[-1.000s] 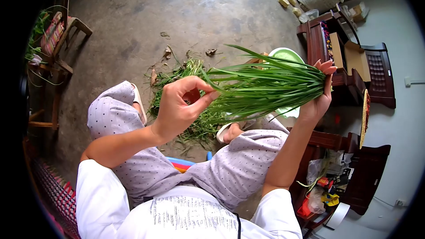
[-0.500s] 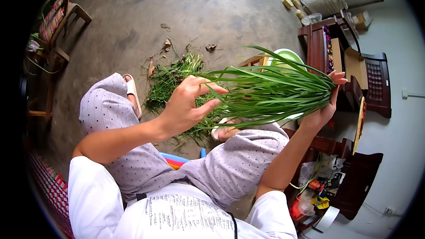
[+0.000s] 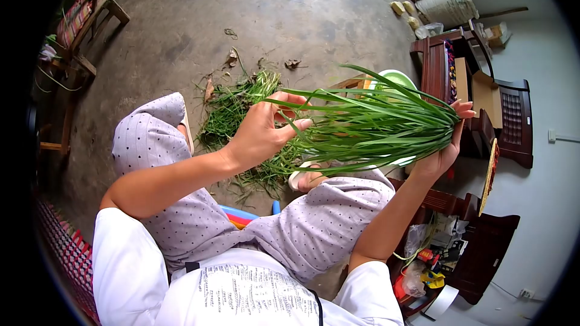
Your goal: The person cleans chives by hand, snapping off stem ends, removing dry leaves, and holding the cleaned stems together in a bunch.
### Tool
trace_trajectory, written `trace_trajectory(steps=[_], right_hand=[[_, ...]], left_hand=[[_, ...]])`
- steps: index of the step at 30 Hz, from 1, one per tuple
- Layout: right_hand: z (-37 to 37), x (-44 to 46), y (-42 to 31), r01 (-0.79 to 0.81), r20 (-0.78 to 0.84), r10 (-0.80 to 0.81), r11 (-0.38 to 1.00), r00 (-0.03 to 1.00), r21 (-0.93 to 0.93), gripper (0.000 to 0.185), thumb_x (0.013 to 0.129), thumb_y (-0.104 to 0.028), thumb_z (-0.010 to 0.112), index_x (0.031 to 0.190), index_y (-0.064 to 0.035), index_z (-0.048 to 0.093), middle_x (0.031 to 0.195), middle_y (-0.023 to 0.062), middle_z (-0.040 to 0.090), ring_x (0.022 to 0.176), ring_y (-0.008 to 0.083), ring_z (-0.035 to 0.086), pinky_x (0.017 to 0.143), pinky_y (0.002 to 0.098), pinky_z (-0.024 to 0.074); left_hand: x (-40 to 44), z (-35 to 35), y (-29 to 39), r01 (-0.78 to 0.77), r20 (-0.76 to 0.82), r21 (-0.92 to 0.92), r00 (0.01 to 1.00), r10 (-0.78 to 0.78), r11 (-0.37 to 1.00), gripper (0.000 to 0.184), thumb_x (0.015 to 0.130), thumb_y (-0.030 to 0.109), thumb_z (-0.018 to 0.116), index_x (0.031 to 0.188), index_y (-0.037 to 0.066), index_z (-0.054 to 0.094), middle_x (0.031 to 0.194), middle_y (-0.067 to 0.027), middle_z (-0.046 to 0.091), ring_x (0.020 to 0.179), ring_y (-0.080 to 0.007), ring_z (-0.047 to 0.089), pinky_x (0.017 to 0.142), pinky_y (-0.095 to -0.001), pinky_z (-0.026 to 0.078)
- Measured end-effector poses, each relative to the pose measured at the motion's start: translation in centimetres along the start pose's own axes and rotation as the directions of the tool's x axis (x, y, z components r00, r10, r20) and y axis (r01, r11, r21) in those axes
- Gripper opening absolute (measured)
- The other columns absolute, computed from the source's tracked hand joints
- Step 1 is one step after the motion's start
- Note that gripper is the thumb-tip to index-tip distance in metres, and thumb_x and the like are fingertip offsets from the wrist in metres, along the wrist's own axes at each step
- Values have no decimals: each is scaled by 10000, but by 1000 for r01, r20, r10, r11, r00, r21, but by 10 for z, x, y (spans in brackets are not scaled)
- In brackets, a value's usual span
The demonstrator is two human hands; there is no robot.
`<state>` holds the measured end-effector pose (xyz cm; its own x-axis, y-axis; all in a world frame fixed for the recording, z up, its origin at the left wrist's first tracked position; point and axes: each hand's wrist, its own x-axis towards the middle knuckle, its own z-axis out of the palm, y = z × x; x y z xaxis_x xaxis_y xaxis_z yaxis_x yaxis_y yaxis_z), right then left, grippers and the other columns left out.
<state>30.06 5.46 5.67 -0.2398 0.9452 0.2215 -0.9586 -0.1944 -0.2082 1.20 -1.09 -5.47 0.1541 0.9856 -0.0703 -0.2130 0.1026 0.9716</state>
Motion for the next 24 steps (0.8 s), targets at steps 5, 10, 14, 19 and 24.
trace_trajectory(steps=[5,10,14,19,24], right_hand=[[3,2,9,-27,-48,31,996,998,91,264,964,-141,360,1012,-36,598,1184,99,567,1178,222,475,1072,393,297],[1,3,13,-29,-47,30,999,998,28,264,964,-142,361,1004,-39,600,1179,105,568,1169,225,480,1080,386,289],[1,3,12,0,-78,3,999,997,39,257,961,-143,371,1002,-30,598,1170,122,570,1169,234,479,1079,386,292],[3,2,10,3,-88,5,996,996,84,242,953,-136,390,999,-19,597,1157,124,575,1164,243,482,1080,387,292],[0,4,14,58,-84,-51,994,995,88,251,959,-119,375,1027,-50,606,1185,92,568,1186,221,469,1057,386,314]], left_hand=[[-2,2,11,-325,-71,294,931,359,899,302,754,201,729,1020,82,646,991,-80,600,698,-112,506,614,-259,436],[1,5,14,-397,-69,256,902,427,881,244,756,203,723,956,73,668,869,-49,608,610,-103,458,555,-249,409],[5,-1,16,-397,-6,341,906,424,852,181,767,161,713,892,36,674,738,-41,621,563,-98,485,528,-244,413],[3,5,10,-356,-116,253,912,393,900,144,788,99,682,879,-8,649,718,-51,633,594,-79,525,539,-230,426],[-2,6,10,-296,-142,131,939,314,946,110,795,62,655,865,-18,629,716,-36,627,628,-65,552,557,-212,443]])
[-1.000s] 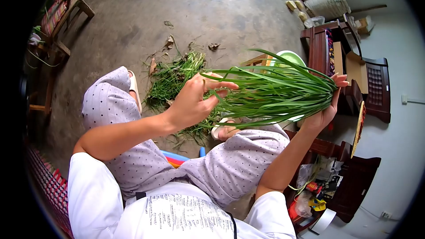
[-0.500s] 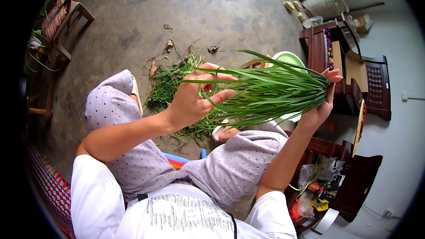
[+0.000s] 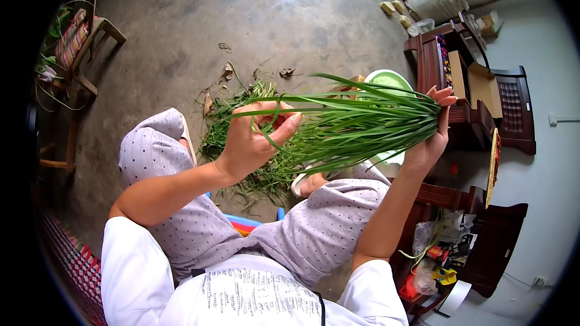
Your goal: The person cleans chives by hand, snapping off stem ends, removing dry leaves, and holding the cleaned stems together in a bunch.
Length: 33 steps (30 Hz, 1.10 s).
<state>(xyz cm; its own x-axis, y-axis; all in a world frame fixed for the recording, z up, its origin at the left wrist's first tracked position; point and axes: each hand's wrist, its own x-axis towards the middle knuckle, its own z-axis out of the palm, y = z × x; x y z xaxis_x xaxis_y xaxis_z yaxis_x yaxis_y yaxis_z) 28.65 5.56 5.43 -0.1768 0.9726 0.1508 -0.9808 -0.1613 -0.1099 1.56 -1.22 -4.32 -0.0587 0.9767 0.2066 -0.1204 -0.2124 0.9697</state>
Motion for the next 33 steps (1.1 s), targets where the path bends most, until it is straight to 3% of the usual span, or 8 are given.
trace_trajectory(steps=[6,9,13,15,20,22,26,33], right_hand=[[5,-3,-8,-35,52,39,996,998,-84,234,950,-87,383,1026,-45,600,1183,88,568,1185,217,470,1060,371,318],[4,-4,-14,-18,62,22,998,998,-61,234,948,-80,381,1028,-42,597,1184,89,567,1188,216,467,1062,369,316],[2,-5,-22,-17,94,21,999,995,-45,262,966,-148,356,1038,-42,584,1205,103,549,1185,243,465,1078,399,293],[1,-6,-26,-4,88,8,999,996,-44,262,966,-147,356,1039,-42,585,1206,102,549,1186,242,465,1078,401,294],[3,-10,-23,-1,94,8,997,996,-75,263,967,-144,356,1040,-41,586,1205,102,550,1183,235,470,1076,391,299],[3,-10,-21,-34,123,44,996,991,-87,267,968,-146,352,1042,-40,585,1205,101,551,1188,233,466,1078,391,294],[1,-9,-26,-29,112,37,997,993,-78,271,970,-148,348,1043,-39,585,1205,98,551,1191,230,463,1078,388,293],[2,-9,-24,-21,102,31,995,994,-98,272,970,-143,348,1034,-25,585,1206,100,546,1184,220,468,1078,377,296]], left_hand=[[0,-6,0,60,-81,-44,995,-64,997,112,796,77,661,857,-9,623,677,-4,595,599,-33,507,520,-205,410],[-2,-10,-5,280,148,64,946,-287,958,193,798,149,672,879,-18,618,692,-20,614,573,-37,503,499,-208,406],[-11,-23,-50,179,333,331,897,-292,927,451,761,174,705,1145,-4,551,989,-88,626,687,-83,543,612,-237,470],[-9,-30,-64,367,298,402,814,-499,839,556,752,155,706,1241,16,482,1118,-100,575,760,-101,543,675,-250,481],[-2,-51,-94,460,225,-23,867,-444,888,281,842,148,613,1111,75,577,1048,-23,601,827,-69,523,752,-231,437],[11,-60,-60,564,257,-21,801,-540,826,242,869,200,590,1079,81,600,1025,6,615,862,-52,521,759,-227,422],[14,-62,-58,474,400,-65,819,-412,878,266,883,240,586,1081,68,624,981,39,626,821,-22,506,691,-211,399],[13,-52,-39,553,674,-192,675,-300,811,297,871,83,580,1166,42,571,1092,-16,605,909,-25,533,722,-151,415]])
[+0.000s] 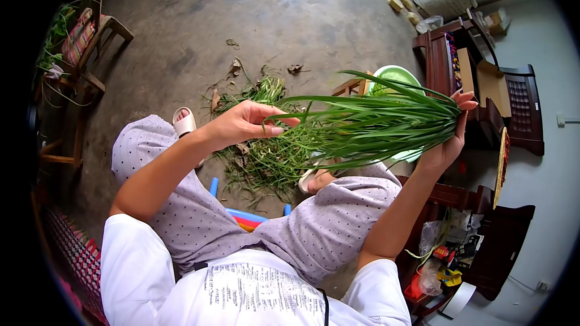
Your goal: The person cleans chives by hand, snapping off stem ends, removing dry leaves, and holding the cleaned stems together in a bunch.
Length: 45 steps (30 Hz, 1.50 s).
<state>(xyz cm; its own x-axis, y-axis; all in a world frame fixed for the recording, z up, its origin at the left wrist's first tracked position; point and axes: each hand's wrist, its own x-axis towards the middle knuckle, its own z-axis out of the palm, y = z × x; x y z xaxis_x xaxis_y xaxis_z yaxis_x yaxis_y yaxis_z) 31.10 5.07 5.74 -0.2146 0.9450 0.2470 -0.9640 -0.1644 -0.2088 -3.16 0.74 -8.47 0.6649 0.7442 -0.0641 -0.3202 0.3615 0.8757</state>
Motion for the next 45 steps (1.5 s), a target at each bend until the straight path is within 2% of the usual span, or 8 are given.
trace_trajectory(steps=[5,9,13,15,22,27,34,45], right_hand=[[3,1,7,-14,-13,16,994,1000,106,266,965,-138,362,1022,-21,594,1191,93,553,1190,216,456,1084,377,282],[4,0,7,-4,-24,4,1000,1000,10,234,954,-91,376,1006,-11,589,1159,118,572,1182,221,470,1068,365,316],[3,0,7,4,-19,-4,1000,1000,-15,235,955,-90,377,1017,-10,589,1164,118,570,1196,225,457,1069,364,311],[2,0,6,0,-21,-1,1000,1000,-28,236,955,-91,378,1019,-10,590,1168,116,569,1200,223,453,1066,363,312],[2,-1,6,-20,0,20,998,1000,-59,236,954,-90,386,1027,-12,597,1178,106,568,1209,207,443,1055,360,316],[2,0,5,-1,-15,0,1000,1000,-23,238,954,-90,386,1025,-9,598,1183,107,563,1210,209,440,1061,361,310],[0,0,1,4,-12,-5,1000,1000,-21,257,960,-101,369,1022,-2,599,1194,102,555,1213,211,436,1074,362,296],[1,0,0,-10,-5,10,999,1000,-40,269,966,-120,364,1022,-1,598,1194,94,558,1213,210,439,1077,356,290]], left_hand=[[-3,1,3,-189,304,-65,931,200,980,451,866,-13,518,1295,120,478,1289,-85,502,1086,-115,491,857,-260,417],[-8,-3,13,-59,391,-50,918,74,997,515,846,10,550,1320,189,456,1338,-86,455,1079,-142,502,866,-257,412],[-11,-2,12,-98,377,-139,915,144,985,483,859,34,539,1323,127,446,1331,-80,461,1049,-136,512,851,-260,423],[-12,2,20,-100,322,7,942,92,995,445,882,91,533,1317,67,440,1320,-72,472,1024,-129,518,840,-262,430],[-16,7,30,59,231,-115,973,-31,992,392,931,200,489,1275,11,473,1292,-101,490,927,-94,524,802,-234,428],[-14,10,24,55,229,-53,972,-42,997,395,954,259,445,1214,-29,515,1093,-58,564,854,-70,500,765,-218,422],[-15,14,22,152,272,-245,959,-82,958,377,950,240,459,1176,-52,533,1048,-52,566,803,-69,484,744,-218,414],[-15,18,21,12,142,-42,990,-6,999,278,939,239,494,1043,17,626,770,44,554,699,-52,462,638,-196,395]])
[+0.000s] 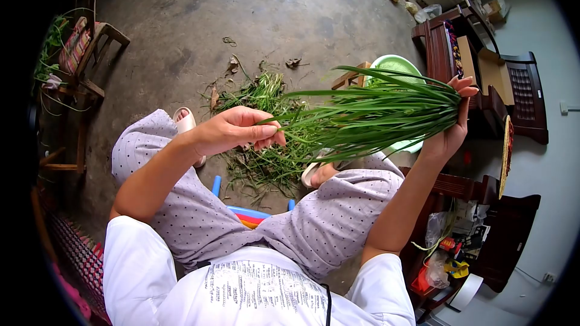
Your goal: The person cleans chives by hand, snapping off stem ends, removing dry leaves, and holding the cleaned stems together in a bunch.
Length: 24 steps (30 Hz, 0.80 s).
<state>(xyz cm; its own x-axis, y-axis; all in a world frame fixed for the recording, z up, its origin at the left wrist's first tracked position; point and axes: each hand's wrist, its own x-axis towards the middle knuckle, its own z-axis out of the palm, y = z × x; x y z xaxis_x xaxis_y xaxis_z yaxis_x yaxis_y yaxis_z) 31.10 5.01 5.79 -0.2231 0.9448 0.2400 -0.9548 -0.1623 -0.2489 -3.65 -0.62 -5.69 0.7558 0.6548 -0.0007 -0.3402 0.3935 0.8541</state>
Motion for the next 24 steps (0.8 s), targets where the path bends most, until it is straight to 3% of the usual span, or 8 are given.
trace_trajectory(steps=[4,6,8,10,14,15,21,24], right_hand=[[4,0,2,20,-4,-20,1000,1000,-11,272,966,-120,359,1009,-2,600,1180,100,566,1197,210,455,1075,353,297],[3,-1,2,37,-15,-38,999,999,-33,268,964,-116,361,1002,-1,599,1175,104,568,1188,210,463,1075,351,299],[2,0,3,52,-27,-54,997,998,-56,265,962,-112,362,994,1,599,1169,109,570,1179,209,471,1075,349,301],[2,1,9,67,-40,-67,998,997,1,263,961,-114,363,981,3,597,1163,112,572,1171,208,478,1082,350,292],[3,3,13,78,-42,-79,997,996,-21,267,963,-123,361,973,2,597,1158,110,575,1173,209,476,1086,355,282],[4,2,11,66,-35,-66,998,997,-22,269,964,-126,360,971,1,597,1159,109,574,1173,208,477,1087,356,279],[0,3,3,17,-28,-17,1000,999,1,268,965,-128,357,979,-4,594,1176,110,564,1195,210,456,1089,360,274],[-2,2,1,12,-20,-10,996,1000,86,268,961,-118,357,982,19,586,1185,136,545,1196,247,446,1101,390,258]], left_hand=[[2,0,-6,-34,-81,99,996,42,995,241,954,202,451,957,21,610,743,38,538,632,-21,450,556,-182,378],[0,6,-4,-9,-292,406,946,139,914,229,952,187,432,935,30,598,699,51,487,575,-10,402,503,-178,328],[1,8,-6,3,-365,456,912,184,890,211,936,166,440,936,33,604,692,42,492,549,-7,371,479,-181,293],[1,11,-4,66,-543,514,797,265,855,197,924,153,452,919,31,607,668,44,491,535,-4,354,463,-179,273],[1,13,-4,33,-671,487,654,350,873,182,911,138,464,918,31,611,675,49,522,488,5,340,429,-185,252],[1,8,-7,-14,-706,391,637,310,920,178,908,131,468,928,28,612,682,41,539,485,10,349,427,-180,257],[4,-4,-17,36,-699,473,623,350,880,195,916,143,458,934,27,613,691,23,562,489,0,387,437,-172,303],[4,-16,-20,54,-753,405,586,299,913,208,923,159,452,930,30,615,708,10,578,501,-11,419,453,-170,343]])
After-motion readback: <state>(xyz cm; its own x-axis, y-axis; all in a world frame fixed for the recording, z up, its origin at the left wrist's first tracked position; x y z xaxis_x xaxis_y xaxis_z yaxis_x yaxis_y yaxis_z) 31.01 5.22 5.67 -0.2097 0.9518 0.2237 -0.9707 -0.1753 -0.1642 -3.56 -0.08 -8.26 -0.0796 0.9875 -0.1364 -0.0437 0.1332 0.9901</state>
